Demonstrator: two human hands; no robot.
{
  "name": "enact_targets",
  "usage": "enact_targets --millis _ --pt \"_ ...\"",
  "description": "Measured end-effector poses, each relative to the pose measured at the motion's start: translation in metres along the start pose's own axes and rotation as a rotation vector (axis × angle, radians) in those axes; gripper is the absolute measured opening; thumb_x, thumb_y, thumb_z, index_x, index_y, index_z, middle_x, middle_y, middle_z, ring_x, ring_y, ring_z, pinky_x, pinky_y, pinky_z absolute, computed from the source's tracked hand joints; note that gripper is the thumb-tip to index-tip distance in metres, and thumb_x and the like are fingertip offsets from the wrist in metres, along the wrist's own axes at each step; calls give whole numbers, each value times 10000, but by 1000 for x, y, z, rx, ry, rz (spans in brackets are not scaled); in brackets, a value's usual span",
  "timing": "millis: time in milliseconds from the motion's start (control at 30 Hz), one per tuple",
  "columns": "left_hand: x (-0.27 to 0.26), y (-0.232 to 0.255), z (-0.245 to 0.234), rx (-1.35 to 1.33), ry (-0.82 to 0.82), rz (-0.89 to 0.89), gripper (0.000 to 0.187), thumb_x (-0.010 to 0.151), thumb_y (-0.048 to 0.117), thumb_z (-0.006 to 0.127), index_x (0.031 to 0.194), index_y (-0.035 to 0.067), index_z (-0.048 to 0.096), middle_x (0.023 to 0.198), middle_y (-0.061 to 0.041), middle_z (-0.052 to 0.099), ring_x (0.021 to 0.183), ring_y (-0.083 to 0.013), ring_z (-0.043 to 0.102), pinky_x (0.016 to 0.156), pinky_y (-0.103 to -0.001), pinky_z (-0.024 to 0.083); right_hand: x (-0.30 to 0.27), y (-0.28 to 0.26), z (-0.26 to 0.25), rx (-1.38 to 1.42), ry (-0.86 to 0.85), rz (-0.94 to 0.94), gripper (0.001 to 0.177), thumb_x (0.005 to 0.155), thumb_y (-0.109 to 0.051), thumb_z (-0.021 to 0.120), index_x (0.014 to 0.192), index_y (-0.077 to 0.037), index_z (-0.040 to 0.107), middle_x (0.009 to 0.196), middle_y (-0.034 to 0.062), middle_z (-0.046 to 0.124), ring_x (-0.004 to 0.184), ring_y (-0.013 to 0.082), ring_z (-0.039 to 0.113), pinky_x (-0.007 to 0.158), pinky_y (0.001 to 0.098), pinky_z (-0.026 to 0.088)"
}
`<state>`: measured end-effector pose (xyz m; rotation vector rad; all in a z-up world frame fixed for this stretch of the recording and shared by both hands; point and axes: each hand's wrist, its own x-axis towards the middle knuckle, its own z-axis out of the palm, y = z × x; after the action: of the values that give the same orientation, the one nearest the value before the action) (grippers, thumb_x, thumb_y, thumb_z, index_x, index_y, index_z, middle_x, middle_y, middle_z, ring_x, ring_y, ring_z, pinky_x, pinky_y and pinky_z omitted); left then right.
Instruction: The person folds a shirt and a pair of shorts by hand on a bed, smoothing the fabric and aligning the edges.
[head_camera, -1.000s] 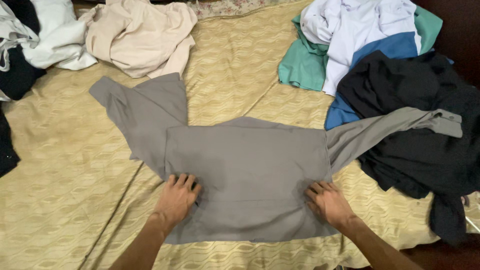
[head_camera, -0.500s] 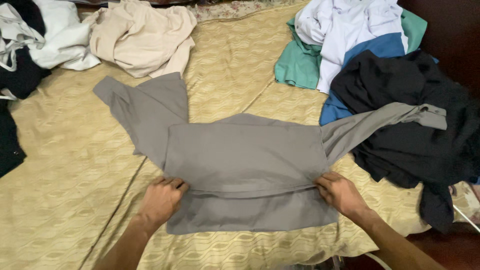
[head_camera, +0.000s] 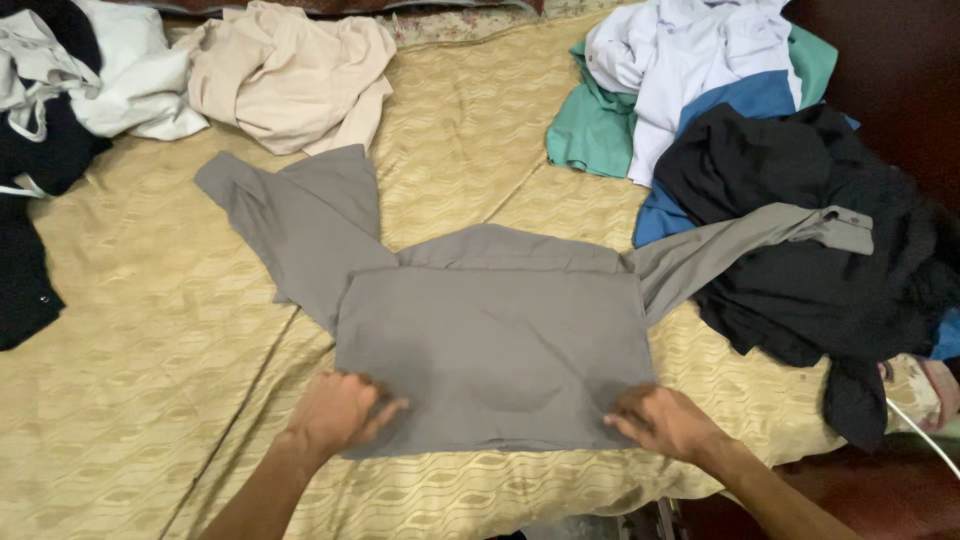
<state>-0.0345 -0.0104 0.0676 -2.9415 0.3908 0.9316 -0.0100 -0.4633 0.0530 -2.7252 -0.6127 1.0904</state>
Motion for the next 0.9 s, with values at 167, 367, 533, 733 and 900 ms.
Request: enact_targets --millis 167,367,533,733,900 --pt "66 35 3 -94 528 -58 416 1016 473 507 1123 129 713 1174 -51 703 1165 -227 637 987 -412 514 61 -21 0 34 671 -5 407 964 -379 605 1204 -54 658 1233 143 659 1138 326 623 970 429 517" --pt "133 55 18 -29 523 -127 808 924 694 353 1592 254 240 1682 -70 111 1519 -267 86 1104 -770 90 134 -40 23 -182 877 -53 760 938 -564 476 1536 -123 317 1619 183 211 1465 360 212 1153 551 178" --pt "119 3 39 215 115 -445 1023 841 887 213 1626 260 15 1697 -129 -73 1551 -320 -65 1066 -794 49 122 25 24 -348 665 70 803 950 -637 373 1632 -247 208 1707 74 113 1543 273 118 1180 531 94" --pt "127 17 3 310 198 -692 1145 844 927 217 1613 80 251 1651 -340 149 1529 -508 83 1092 -730 125 90 86 -2 -262 835 142 731 943 -507 461 1540 -116 302 1609 238 227 1482 397 178 1162 532 178" --pt "190 88 -78 72 390 -318 874 934 704 300 1528 68 369 1615 -256 287 1530 -501 158 1141 -686 132 96 138 -47 744 1016 683 534 1013 -405 603 1288 53 617 1332 251 580 1093 336 681 949 438 586"
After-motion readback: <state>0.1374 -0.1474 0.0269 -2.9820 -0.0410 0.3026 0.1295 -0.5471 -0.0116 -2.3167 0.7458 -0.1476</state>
